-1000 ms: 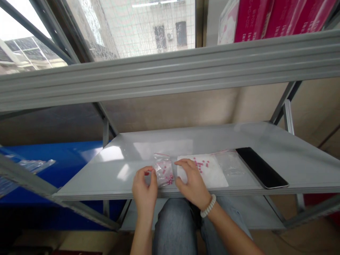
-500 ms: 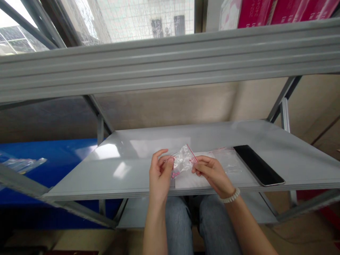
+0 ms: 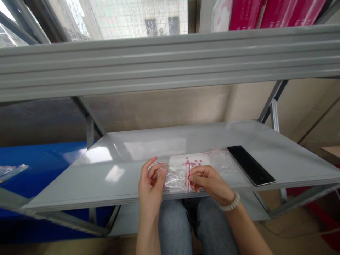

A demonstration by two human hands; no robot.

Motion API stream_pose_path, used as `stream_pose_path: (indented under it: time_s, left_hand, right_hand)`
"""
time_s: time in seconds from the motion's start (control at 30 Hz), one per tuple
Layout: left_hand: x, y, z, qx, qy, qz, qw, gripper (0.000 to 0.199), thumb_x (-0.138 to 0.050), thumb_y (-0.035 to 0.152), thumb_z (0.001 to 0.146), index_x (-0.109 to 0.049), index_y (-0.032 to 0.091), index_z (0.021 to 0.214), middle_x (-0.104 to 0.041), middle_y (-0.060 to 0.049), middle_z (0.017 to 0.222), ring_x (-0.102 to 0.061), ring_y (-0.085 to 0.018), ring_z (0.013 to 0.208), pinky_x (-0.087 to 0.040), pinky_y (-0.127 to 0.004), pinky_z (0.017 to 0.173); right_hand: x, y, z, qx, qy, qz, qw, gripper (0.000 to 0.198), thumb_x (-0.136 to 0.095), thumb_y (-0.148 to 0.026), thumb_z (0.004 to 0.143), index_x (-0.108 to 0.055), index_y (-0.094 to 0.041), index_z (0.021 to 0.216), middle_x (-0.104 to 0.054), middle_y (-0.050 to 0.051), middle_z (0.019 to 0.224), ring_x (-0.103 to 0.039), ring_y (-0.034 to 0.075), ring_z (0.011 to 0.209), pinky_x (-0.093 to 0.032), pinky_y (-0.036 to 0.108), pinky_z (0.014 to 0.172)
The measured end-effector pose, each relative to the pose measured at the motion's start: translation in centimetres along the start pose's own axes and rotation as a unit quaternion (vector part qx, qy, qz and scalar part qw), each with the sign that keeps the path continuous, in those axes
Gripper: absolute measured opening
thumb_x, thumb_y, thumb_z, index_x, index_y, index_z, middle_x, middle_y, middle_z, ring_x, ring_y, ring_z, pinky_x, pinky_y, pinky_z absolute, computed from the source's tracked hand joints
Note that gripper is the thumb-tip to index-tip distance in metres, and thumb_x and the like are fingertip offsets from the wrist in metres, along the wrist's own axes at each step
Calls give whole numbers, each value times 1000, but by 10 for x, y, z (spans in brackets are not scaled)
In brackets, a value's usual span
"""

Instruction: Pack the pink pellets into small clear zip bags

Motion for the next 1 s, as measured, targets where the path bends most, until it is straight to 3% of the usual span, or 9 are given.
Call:
stream_pose_path:
  time_s: [0.13, 0.23, 0.3, 0.4, 0.5, 0.67, 0.83, 1.0]
  left_hand:
    - [5, -1, -2, -11, 20, 36, 999, 50, -72, 39, 79, -56, 21, 122, -68, -9, 112, -60, -14, 73, -47, -23, 57]
    - [10, 10, -9, -76, 90, 132, 984, 44, -71, 38, 78, -59, 22, 117, -64, -8, 117, -59, -19, 89, -49, -28, 69]
    - [10, 20, -16, -113, 110, 183, 970, 33, -71, 36, 79, -63, 22, 107, -64, -6, 108, -57, -19, 91, -47, -29, 76]
    - [-4, 28, -27, -89, -14, 155, 984, 16, -64, 36, 85, -60, 20, 84, -59, 0, 77, -55, -16, 71, -46, -25, 67]
    - [-21, 31, -37, -37, -148, 128, 980, 35, -61, 42, 88, -47, 21, 64, -45, 4, 59, -47, -13, 56, -40, -22, 54]
    - [-30, 27, -41, 29, -244, 106, 964, 46, -55, 53, 90, -42, 21, 60, -46, 4, 54, -47, -12, 50, -37, -22, 50]
    - [-29, 29, -42, 32, -277, 109, 954, 41, -51, 51, 92, -50, 20, 65, -56, 0, 60, -55, -15, 58, -43, -23, 57]
    - [-30, 31, -42, -40, -250, 205, 945, 35, -44, 37, 94, -48, 21, 64, -51, 2, 58, -49, -14, 55, -38, -22, 53]
  right_hand:
    - [-8, -3, -5, -5, -19, 30, 999, 30, -87, -42, 67, -70, -16, 67, -66, -1, 60, -54, 8, 52, -41, 18, 45]
    - [-15, -6, -7, 0, -15, 51, 999, 34, -87, -43, 67, -67, -16, 64, -61, -3, 56, -49, 6, 47, -37, 16, 41]
    - [-21, -6, -9, -3, -19, 50, 999, 38, -86, -45, 67, -64, -15, 63, -60, -3, 55, -47, 5, 45, -35, 16, 40]
    - [-29, -4, -12, 5, -17, 6, 1000, 39, -84, -46, 70, -61, -15, 64, -58, -3, 53, -42, 4, 41, -32, 15, 37]
    - [-36, -1, -16, 22, -21, -61, 998, 34, -83, -39, 70, -60, -14, 64, -57, -4, 54, -40, 3, 41, -30, 14, 37]
    - [-36, 5, -21, -7, -75, -53, 996, 40, -86, -42, 67, -56, -16, 63, -58, -3, 55, -49, 6, 45, -32, 13, 35]
    - [-28, 3, -22, 13, -78, -18, 997, 41, -83, -48, 71, -58, -15, 70, -59, -1, 57, -49, 7, 46, -34, 14, 37]
    - [-28, -6, -25, 56, -13, -112, 992, 35, -69, -48, 82, -55, -17, 74, -53, -3, 62, -43, 7, 47, -35, 17, 39]
Point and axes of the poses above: each hand's wrist, its own z-axis towards the middle knuckle, its own x-axis out of the back of the hand, y = z × x, the point moved 4 cm from there along z, towards the middle knuckle
